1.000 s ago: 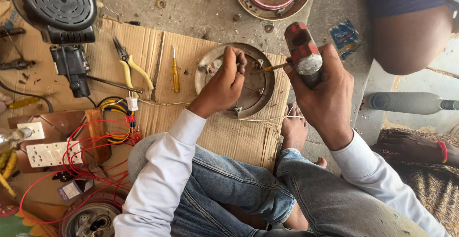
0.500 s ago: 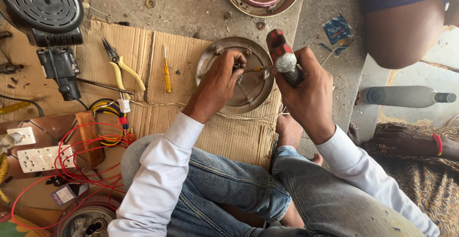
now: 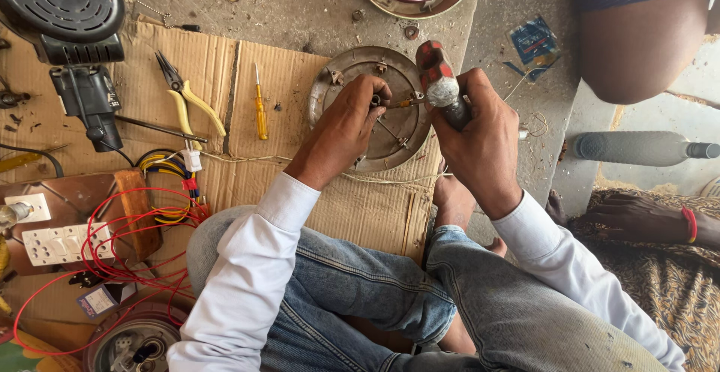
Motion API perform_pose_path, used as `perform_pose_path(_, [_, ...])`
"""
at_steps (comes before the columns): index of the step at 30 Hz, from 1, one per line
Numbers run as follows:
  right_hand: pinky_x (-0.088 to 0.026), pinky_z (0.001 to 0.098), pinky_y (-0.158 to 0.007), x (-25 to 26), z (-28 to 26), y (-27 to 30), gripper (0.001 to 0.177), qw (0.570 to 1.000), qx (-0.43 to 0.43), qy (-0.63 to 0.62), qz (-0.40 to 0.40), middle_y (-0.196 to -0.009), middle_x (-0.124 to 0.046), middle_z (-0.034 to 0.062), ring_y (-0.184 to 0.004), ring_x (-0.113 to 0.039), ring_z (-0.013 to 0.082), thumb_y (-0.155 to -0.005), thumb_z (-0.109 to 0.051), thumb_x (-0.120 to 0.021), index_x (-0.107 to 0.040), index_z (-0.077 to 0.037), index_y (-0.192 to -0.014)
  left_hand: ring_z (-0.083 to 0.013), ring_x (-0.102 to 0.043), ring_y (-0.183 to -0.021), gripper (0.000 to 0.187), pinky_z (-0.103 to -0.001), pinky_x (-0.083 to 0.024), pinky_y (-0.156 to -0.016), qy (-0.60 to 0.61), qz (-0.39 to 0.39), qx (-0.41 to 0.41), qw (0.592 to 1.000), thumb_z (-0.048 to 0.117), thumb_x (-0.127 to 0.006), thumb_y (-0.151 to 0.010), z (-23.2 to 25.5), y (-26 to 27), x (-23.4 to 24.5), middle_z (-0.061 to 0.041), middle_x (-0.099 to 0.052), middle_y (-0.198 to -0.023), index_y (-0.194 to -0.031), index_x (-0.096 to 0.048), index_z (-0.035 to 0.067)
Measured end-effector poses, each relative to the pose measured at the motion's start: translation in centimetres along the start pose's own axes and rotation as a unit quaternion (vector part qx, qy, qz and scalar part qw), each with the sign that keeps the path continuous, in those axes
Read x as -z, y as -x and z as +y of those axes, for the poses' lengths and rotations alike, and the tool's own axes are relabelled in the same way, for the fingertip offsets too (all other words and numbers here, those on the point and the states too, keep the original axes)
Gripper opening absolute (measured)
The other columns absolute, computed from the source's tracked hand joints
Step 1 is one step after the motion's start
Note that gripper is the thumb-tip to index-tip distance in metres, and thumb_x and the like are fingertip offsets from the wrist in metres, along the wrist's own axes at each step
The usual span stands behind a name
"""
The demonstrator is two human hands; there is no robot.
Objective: The person is repairing a circular metal electrical component, likely a fan motor base, by using a hammer and a small metal rod to tap and adjust internal parts. The person repeatedly positions the rod and strikes it with the hammer to secure or align components within the metal housing.
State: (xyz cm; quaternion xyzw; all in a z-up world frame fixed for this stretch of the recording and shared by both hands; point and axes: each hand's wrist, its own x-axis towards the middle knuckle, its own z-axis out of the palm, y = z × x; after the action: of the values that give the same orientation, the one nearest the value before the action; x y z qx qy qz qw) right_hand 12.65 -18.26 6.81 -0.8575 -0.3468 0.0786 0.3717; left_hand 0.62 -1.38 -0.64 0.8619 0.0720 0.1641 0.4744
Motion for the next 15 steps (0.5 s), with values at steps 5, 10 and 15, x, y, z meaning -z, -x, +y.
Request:
perform_pose_path(5, [-0.053, 0.0393, -0.064, -0.1, -0.1, 0.0, 0.029, 1.000, -0.005, -0.005, -0.006, -0.087, -0.069, 0.0153, -0.076, -0.073, 0.0285, -0.090, -0.013, -0.082, -0.058, -0.004, -0.104, -0.0271, -0.067, -0.107, 0.026, -0.039, -0.056, -0.089, -0.002, 0.001, 0.005, 1.000, 0.002, -0.065, -0.103, -0.1, 0.1, 0.0, -0.013, -0.060, -0.112, -0.120, -0.045, 0.005])
perform_pose_path(10, [-0.052, 0.0408, -0.064, -0.1, 0.0, -0.1, 0.030, 1.000, 0.002, 0.010, -0.003, -0.085, -0.068, 0.0172, -0.076, -0.072, 0.0317, -0.093, -0.016, -0.082, -0.057, -0.003, -0.103, -0.0193, -0.067, -0.100, 0.026, -0.034, -0.059, -0.087, 0.083, 0.004, 0.011, 0.996, 0.011, -0.070, -0.105, -1.4, -0.5, -1.5, -0.008, -0.063, -0.110, -0.122, -0.050, 0.008])
perform_pose_path(15, [-0.051, 0.0428, -0.064, -0.2, -0.5, -0.4, 0.031, 0.999, -0.032, -0.006, -0.005, -0.087, -0.069, 0.0196, -0.079, -0.071, 0.0366, -0.095, -0.018, -0.080, -0.057, -0.002, -0.106, -0.0165, -0.066, -0.087, 0.032, -0.031, -0.055, -0.076, 0.137, 0.087, 0.010, 0.987, 0.020, -0.079, -0.091, 0.1, -1.3, -3.9, -0.007, -0.069, -0.104, -0.116, -0.064, 0.008])
